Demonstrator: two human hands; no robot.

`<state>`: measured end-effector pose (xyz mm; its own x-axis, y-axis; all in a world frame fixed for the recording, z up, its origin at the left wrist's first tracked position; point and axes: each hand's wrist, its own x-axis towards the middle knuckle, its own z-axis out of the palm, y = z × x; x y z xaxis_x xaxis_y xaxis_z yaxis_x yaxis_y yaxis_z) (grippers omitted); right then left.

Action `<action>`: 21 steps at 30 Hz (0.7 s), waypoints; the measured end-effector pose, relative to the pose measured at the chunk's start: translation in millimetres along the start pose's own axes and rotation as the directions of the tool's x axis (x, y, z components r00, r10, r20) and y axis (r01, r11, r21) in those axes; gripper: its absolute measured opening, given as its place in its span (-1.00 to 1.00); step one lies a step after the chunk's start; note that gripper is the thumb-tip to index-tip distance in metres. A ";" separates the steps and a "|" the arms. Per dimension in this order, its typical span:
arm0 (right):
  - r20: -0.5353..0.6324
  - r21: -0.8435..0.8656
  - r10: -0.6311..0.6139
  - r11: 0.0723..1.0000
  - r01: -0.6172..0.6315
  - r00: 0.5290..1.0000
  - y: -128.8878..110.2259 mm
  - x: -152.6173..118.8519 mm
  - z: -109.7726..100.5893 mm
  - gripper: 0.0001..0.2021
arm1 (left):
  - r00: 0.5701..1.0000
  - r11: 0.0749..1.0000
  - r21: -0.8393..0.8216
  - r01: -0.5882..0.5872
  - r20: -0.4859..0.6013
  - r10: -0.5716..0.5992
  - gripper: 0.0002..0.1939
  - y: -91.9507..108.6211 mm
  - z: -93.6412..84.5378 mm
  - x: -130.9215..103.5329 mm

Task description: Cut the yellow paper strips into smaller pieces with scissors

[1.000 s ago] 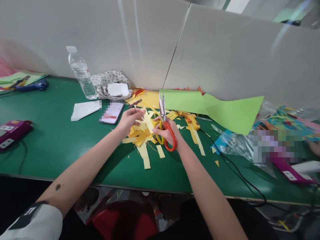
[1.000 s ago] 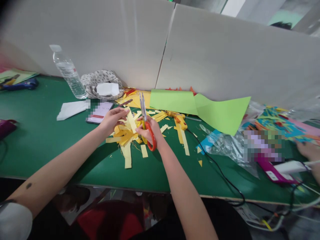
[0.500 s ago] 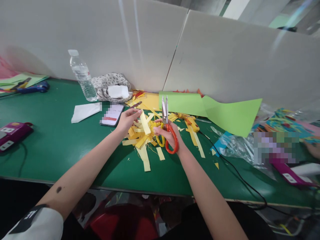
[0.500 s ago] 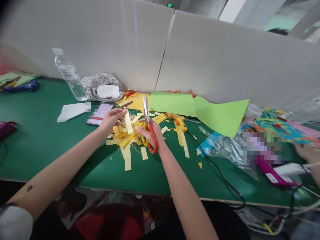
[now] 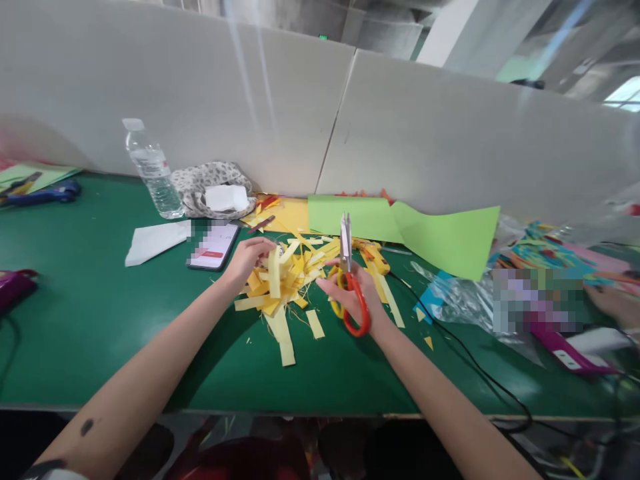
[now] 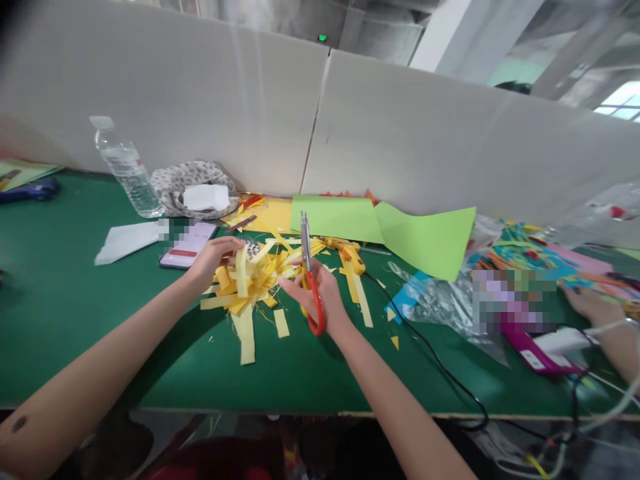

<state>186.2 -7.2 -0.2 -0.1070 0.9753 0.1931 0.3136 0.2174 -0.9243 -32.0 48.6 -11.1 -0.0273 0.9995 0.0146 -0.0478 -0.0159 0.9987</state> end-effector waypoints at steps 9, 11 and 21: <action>-0.230 -0.058 0.286 0.950 -0.307 0.930 4.7 -5.1 -51.4 -0.38 | 0.914 0.766 0.558 -0.318 -0.034 0.405 -0.83 3.5 -7.5 -0.2; -0.156 0.018 0.288 0.957 -0.288 0.945 -4.5 -5.5 -51.1 -0.38 | 0.889 0.713 0.608 -0.349 -0.025 0.457 -0.84 5.2 -5.4 -1.2; -0.132 0.228 0.133 0.968 -0.101 0.982 4.7 -9.0 -30.9 -0.65 | 0.759 0.164 0.756 -0.634 0.565 0.325 -0.75 31.4 39.8 8.0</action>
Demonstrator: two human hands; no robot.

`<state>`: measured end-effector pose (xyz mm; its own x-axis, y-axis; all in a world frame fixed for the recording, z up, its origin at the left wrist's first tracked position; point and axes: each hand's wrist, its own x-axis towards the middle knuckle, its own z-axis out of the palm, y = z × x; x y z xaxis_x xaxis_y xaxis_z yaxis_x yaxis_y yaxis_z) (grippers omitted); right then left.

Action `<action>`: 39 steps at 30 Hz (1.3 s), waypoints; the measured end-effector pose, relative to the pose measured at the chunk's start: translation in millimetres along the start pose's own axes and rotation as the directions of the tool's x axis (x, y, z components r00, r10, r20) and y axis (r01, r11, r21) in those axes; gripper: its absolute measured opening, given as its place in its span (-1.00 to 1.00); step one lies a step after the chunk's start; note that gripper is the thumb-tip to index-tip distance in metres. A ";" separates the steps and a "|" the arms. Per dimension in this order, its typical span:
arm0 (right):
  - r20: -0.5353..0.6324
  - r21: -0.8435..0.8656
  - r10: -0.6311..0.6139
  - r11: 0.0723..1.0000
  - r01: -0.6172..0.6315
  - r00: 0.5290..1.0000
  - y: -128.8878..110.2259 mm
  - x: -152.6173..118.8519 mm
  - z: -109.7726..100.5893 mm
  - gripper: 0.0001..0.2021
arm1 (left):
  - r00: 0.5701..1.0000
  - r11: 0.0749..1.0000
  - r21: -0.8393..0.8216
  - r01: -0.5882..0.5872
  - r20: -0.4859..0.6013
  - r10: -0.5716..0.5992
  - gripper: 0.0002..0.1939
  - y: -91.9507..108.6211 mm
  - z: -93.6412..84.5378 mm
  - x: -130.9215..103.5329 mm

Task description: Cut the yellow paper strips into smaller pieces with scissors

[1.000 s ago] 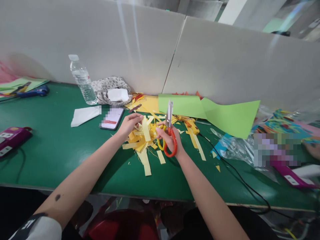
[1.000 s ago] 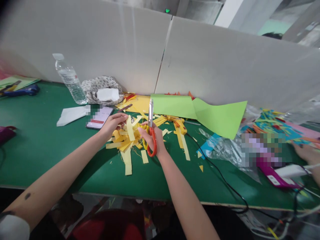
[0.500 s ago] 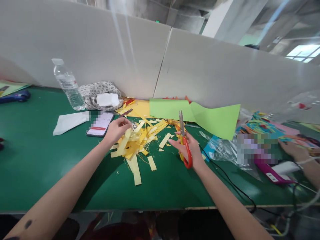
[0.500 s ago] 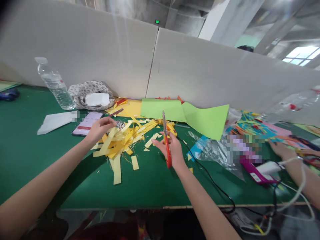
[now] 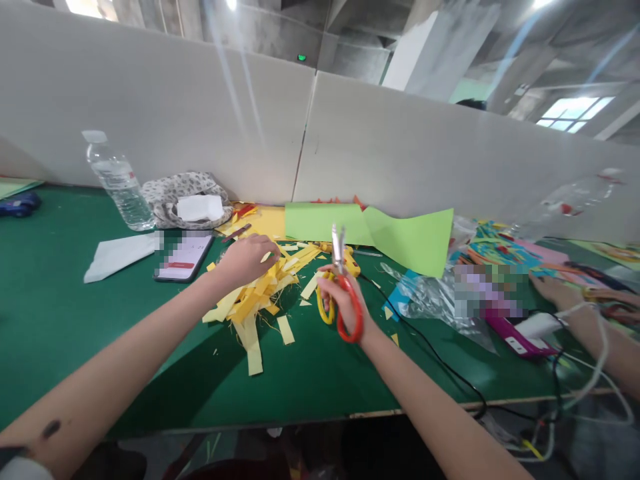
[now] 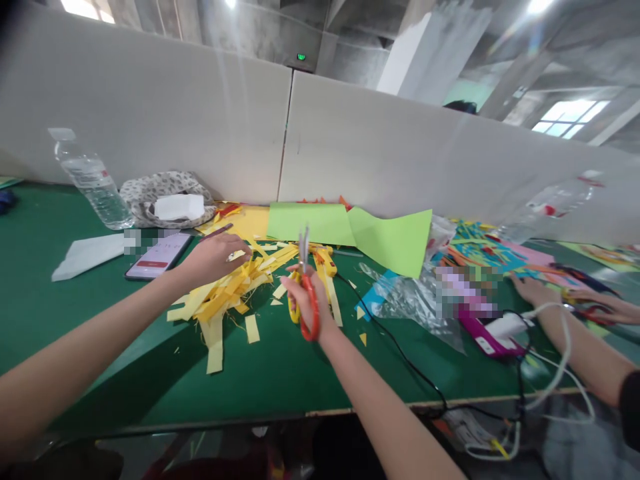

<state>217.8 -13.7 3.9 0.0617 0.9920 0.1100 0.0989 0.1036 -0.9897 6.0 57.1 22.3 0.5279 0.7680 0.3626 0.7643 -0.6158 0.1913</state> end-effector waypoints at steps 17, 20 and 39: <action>-0.026 -0.246 0.064 0.967 -0.068 0.998 20.2 16.2 17.1 -0.52 | 0.895 0.860 0.366 -0.355 0.399 0.199 -0.82 -25.4 42.0 92.2; -0.046 -0.209 0.089 0.973 -0.097 0.995 17.4 16.3 17.3 -0.52 | 0.930 0.888 0.349 -0.300 0.314 0.191 -0.82 -27.5 36.6 87.7; -0.063 -0.086 0.116 0.989 -0.122 0.991 9.8 15.0 22.0 -0.57 | 0.899 0.381 -0.878 0.291 0.115 -0.423 -0.70 -15.7 -8.8 41.8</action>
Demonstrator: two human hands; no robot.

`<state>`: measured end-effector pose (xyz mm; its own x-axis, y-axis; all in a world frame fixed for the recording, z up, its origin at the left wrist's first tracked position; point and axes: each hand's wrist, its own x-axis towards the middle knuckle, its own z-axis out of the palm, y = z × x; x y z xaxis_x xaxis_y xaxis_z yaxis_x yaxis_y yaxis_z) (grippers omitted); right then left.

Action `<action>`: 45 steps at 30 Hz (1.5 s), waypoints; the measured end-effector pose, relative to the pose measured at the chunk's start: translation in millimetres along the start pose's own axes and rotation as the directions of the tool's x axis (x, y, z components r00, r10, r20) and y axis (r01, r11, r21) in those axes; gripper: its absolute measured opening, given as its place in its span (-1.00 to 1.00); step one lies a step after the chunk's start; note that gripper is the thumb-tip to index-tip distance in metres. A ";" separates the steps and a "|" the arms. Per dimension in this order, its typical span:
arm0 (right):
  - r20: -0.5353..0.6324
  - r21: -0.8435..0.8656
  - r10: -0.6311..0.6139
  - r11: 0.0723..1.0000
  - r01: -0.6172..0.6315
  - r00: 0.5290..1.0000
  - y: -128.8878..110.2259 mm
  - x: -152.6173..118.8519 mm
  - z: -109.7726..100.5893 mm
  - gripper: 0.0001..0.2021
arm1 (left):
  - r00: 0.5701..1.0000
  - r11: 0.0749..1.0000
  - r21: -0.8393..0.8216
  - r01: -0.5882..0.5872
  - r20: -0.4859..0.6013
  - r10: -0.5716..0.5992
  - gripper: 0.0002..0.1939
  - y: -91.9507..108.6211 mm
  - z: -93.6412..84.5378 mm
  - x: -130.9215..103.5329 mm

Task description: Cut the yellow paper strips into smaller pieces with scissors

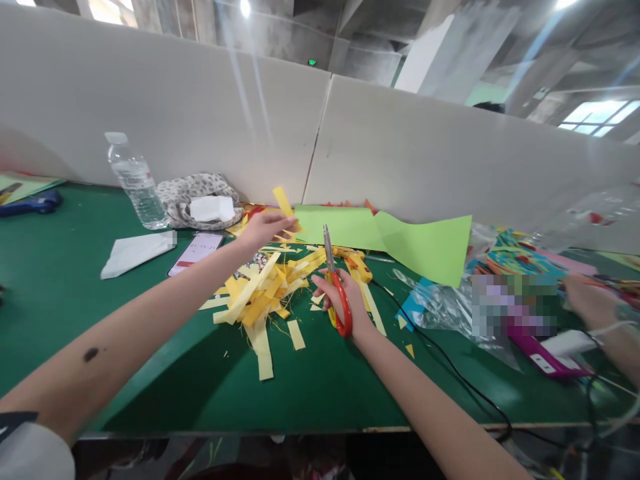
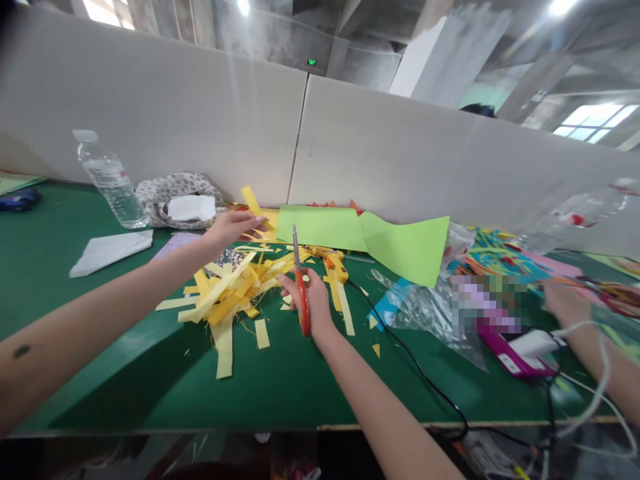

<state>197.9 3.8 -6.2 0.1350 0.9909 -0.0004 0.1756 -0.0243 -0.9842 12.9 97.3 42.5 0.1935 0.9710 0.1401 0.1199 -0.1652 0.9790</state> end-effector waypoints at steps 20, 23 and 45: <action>-0.111 0.185 -0.052 0.980 0.072 0.992 13.2 -28.0 -24.4 -0.49 | 0.856 0.976 -0.124 0.181 0.508 -0.094 -0.59 -54.8 58.3 -91.3; -0.069 0.119 -0.091 0.988 0.099 0.993 14.3 -32.8 -24.0 -0.49 | 0.878 0.969 -0.169 0.181 0.473 -0.081 -0.52 -56.7 60.6 -92.7; -0.154 -0.182 -0.224 0.964 0.196 0.962 -11.7 -28.6 -22.8 -0.58 | 0.882 0.993 0.097 0.070 0.458 -0.107 -0.71 -35.8 61.1 -105.6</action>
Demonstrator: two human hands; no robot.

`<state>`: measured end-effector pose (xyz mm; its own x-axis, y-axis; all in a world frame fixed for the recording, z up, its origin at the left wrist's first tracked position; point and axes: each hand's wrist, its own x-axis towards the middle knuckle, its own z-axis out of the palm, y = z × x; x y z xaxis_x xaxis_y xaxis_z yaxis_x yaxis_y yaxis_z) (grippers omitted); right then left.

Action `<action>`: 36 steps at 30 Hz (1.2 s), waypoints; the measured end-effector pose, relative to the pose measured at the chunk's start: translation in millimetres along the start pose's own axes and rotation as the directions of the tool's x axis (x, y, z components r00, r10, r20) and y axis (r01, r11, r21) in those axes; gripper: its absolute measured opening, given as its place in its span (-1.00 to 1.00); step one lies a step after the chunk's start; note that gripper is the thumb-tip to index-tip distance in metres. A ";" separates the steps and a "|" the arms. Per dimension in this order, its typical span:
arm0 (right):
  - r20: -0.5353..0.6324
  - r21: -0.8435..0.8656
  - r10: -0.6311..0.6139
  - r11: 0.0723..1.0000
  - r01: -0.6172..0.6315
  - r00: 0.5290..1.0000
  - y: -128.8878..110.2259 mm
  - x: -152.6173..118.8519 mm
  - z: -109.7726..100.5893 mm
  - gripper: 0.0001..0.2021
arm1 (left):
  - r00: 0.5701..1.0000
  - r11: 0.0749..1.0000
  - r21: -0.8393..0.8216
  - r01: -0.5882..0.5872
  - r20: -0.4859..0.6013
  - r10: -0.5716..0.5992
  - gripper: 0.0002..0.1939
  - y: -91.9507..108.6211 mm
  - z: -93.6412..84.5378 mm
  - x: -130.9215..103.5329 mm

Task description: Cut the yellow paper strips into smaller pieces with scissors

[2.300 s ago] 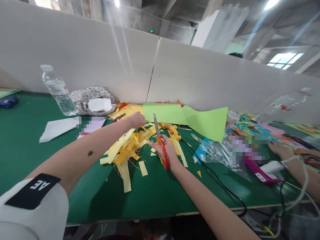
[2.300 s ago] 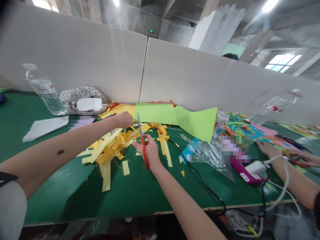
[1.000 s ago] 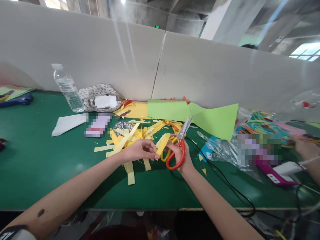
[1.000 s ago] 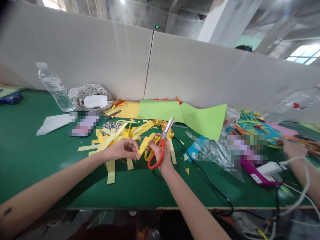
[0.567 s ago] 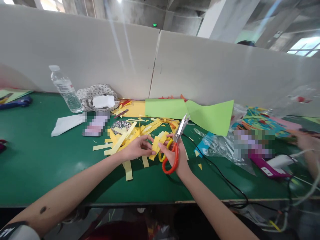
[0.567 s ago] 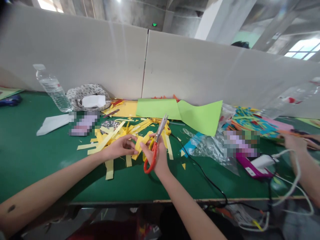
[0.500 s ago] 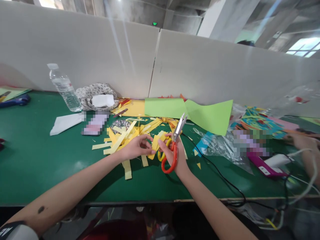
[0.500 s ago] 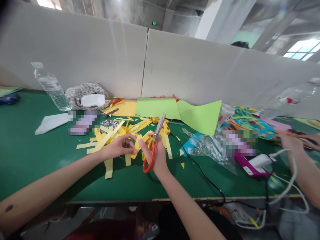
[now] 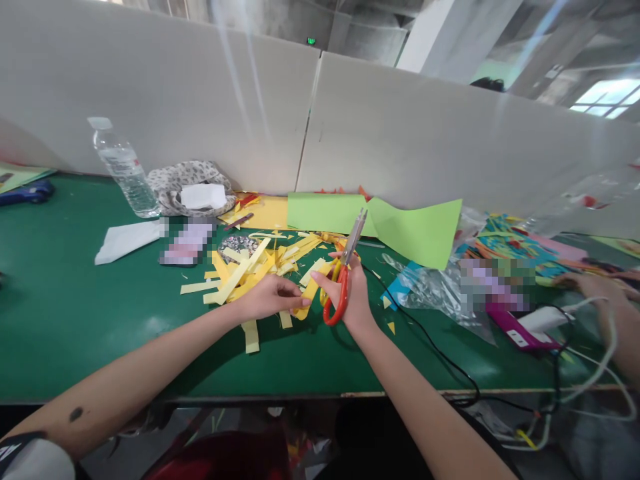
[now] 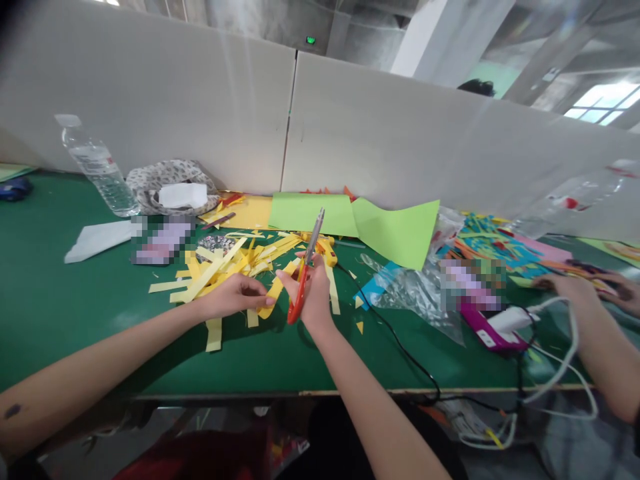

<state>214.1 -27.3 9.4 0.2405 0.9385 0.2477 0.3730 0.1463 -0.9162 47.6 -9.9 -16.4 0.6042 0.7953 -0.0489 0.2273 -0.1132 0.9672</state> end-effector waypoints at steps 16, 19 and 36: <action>-0.049 -0.188 -0.198 0.965 0.185 0.979 -4.5 13.8 8.1 -0.60 | 0.997 0.965 -0.262 0.003 -0.078 -0.025 -0.74 -8.7 -4.2 7.4; -0.061 -0.216 -0.183 0.962 0.167 0.981 4.9 20.0 6.1 -0.62 | 0.995 0.961 -0.274 0.044 -0.070 -0.066 -0.76 -8.1 -5.4 7.5; -0.072 0.074 -0.056 0.995 0.062 0.996 6.6 30.9 0.1 -0.61 | 0.950 0.923 -0.382 -0.038 -0.301 -0.086 -0.72 -6.9 -22.0 11.8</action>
<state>224.0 2.7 11.0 0.2831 0.9038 0.3210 0.3198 0.2266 -0.9200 36.4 13.3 -18.2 0.3244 0.9443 -0.0545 -0.1046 0.0931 0.9902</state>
